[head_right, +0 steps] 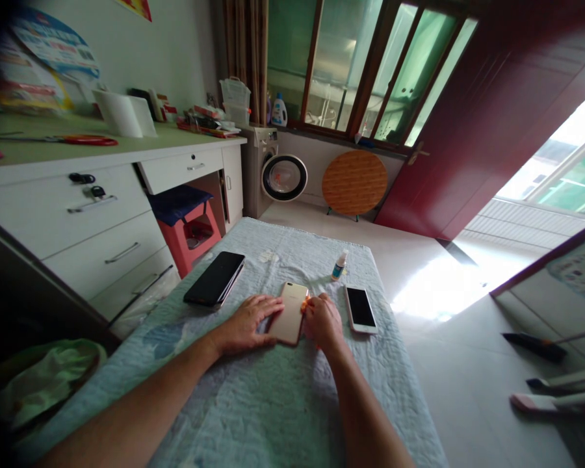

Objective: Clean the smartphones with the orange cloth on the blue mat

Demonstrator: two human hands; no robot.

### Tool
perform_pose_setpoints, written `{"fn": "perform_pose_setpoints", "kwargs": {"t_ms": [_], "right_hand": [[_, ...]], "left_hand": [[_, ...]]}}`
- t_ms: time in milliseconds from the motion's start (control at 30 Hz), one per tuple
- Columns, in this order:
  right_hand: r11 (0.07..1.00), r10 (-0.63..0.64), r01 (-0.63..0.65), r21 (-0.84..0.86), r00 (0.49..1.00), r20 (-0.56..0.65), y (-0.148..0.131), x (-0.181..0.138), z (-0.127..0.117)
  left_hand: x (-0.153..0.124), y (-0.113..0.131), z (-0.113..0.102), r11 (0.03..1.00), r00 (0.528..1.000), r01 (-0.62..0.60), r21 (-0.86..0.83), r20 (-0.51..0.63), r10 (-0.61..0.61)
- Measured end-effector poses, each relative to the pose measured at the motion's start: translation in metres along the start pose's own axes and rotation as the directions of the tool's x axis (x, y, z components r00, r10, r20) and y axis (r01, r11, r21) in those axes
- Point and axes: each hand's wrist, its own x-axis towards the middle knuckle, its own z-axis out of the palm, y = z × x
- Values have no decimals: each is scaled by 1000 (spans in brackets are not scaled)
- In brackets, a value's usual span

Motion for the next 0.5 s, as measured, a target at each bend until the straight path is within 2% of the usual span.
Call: {"fn": "perform_pose_setpoints", "kwargs": {"t_ms": [233,400,500], "right_hand": [[998,-18,13,66,996,86,-8,-16,-12],[990,42,-72,118,971,237,-12,-21,-17],[989,55,-88,122,965,258,-14,-29,-17]], "left_hand": [[0,2,2,999,1000,-11,41,-22,11],[0,6,-1,999,999,-19,43,-28,20],[0,7,-2,999,999,-25,43,-38,27]]}}
